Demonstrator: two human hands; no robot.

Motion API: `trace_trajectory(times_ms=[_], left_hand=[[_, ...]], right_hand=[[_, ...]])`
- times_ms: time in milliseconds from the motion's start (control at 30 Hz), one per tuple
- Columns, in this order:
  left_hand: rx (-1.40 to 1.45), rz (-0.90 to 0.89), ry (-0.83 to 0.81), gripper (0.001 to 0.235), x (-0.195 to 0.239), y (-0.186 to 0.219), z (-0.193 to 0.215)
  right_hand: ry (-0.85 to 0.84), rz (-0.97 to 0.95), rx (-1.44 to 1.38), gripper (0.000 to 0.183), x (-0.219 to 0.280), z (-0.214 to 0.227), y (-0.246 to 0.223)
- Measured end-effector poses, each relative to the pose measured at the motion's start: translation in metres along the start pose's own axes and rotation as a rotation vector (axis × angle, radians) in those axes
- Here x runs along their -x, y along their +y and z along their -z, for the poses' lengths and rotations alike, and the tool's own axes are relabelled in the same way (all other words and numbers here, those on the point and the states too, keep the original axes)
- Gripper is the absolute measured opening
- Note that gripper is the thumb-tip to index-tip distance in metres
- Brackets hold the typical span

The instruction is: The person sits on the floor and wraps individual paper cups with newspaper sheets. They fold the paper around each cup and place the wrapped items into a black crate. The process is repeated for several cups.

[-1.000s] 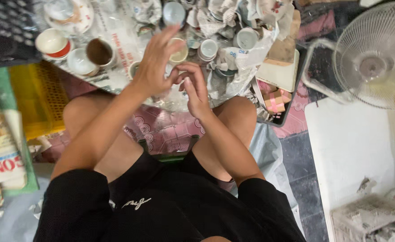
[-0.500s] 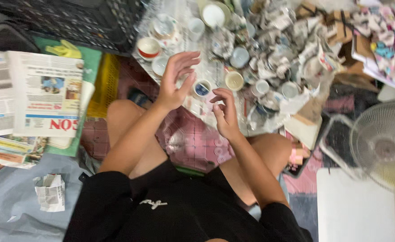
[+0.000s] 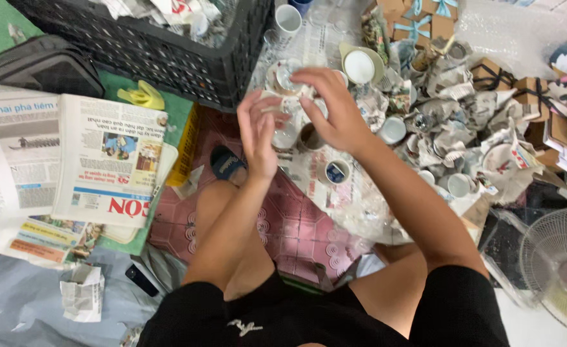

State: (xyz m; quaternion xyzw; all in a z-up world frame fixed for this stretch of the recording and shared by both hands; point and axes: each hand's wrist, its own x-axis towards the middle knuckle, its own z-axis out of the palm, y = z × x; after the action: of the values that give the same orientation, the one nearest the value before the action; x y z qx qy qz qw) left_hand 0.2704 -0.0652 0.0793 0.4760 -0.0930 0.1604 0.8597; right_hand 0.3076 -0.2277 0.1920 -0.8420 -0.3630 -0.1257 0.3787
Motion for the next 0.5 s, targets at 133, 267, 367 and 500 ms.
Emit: trace_trajectory(times_ms=[133,267,367,500], left_hand=[[0.032,0.011,-0.019,0.05,0.006,0.002,0.004],[0.057,0.026,-0.016,0.047,0.006,-0.001,0.007],[0.099,0.045,0.005,0.047,0.006,-0.002,0.008],[0.109,0.114,0.022,0.046,0.009,0.001,0.004]], right_hand=[[-0.012,0.126,0.082,0.026,-0.067,-0.022,0.051],[0.049,0.142,0.182,0.021,-0.152,-0.055,0.117],[-0.065,-0.193,0.315,0.019,-0.21,-0.084,0.16],[-0.085,-0.215,0.564,0.016,-0.251,-0.116,0.198]])
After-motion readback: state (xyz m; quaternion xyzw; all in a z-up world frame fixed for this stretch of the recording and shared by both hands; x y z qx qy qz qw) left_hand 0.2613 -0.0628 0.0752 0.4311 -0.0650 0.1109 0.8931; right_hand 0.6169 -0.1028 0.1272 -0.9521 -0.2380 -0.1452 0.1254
